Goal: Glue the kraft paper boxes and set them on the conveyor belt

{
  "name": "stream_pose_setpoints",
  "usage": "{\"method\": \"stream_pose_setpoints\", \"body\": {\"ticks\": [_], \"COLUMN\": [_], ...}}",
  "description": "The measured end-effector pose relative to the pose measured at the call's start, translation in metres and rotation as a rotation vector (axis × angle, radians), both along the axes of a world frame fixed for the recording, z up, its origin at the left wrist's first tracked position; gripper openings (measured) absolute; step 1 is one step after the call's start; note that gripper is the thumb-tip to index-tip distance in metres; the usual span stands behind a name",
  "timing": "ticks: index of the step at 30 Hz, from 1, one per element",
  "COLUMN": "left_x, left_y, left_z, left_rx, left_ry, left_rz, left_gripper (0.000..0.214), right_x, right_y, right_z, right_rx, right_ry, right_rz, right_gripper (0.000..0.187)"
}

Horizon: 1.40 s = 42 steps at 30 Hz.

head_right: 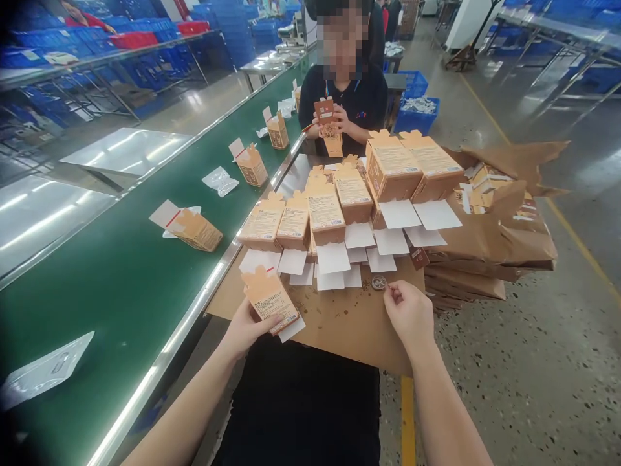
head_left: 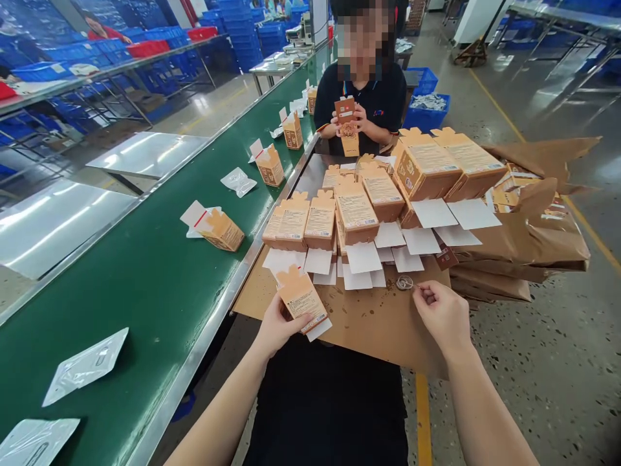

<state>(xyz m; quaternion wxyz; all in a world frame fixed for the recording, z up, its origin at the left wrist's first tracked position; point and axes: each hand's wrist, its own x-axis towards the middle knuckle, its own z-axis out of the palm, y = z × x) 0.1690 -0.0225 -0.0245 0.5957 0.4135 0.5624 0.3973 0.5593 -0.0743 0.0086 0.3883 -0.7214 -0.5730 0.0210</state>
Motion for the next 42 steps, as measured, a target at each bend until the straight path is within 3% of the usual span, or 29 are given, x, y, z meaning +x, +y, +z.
{"method": "stream_pose_setpoints", "body": {"ticks": [3, 5, 10, 14, 18, 22, 28, 33, 39, 42], "left_x": [0.000, 0.001, 0.003, 0.003, 0.002, 0.004, 0.014, 0.017, 0.021, 0.009], "left_y": [-0.002, -0.004, -0.005, -0.007, -0.008, -0.008, -0.019, -0.035, -0.040, -0.038], "left_z": [0.012, 0.019, 0.020, 0.018, 0.019, 0.019, 0.016, 0.003, -0.007, -0.004], "left_rx": [-0.035, -0.051, -0.045, -0.031, -0.024, 0.003, 0.174, 0.253, 0.302, 0.297], "left_ry": [0.000, -0.011, -0.015, -0.001, 0.012, 0.012, 0.151, 0.276, 0.324, 0.381], "left_rz": [-0.044, -0.063, -0.037, -0.036, -0.042, -0.046, -0.112, -0.136, -0.154, -0.052], "left_gripper": [0.083, 0.080, 0.081, 0.081, 0.080, 0.080, 0.075, 0.066, 0.062, 0.061], "right_x": [-0.021, -0.050, -0.136, -0.169, -0.168, -0.154, -0.126, -0.111, -0.115, -0.114], "right_y": [-0.023, -0.040, -0.059, -0.049, -0.042, -0.046, -0.062, -0.079, -0.082, -0.083], "right_z": [0.003, 0.004, -0.007, -0.024, -0.031, -0.025, -0.023, -0.028, -0.027, -0.027], "right_rx": [0.134, 0.172, 0.063, 0.026, 0.009, 0.021, 0.022, 0.004, 0.017, 0.042], "right_ry": [0.091, 0.208, 0.383, 0.404, 0.379, 0.401, 0.472, 0.493, 0.508, 0.507], "right_rz": [-0.021, 0.066, 0.339, 0.451, 0.464, 0.381, 0.257, 0.181, 0.168, 0.170], "right_gripper": [0.031, 0.023, 0.024, 0.026, 0.027, 0.025, 0.020, 0.024, 0.027, 0.029]}}
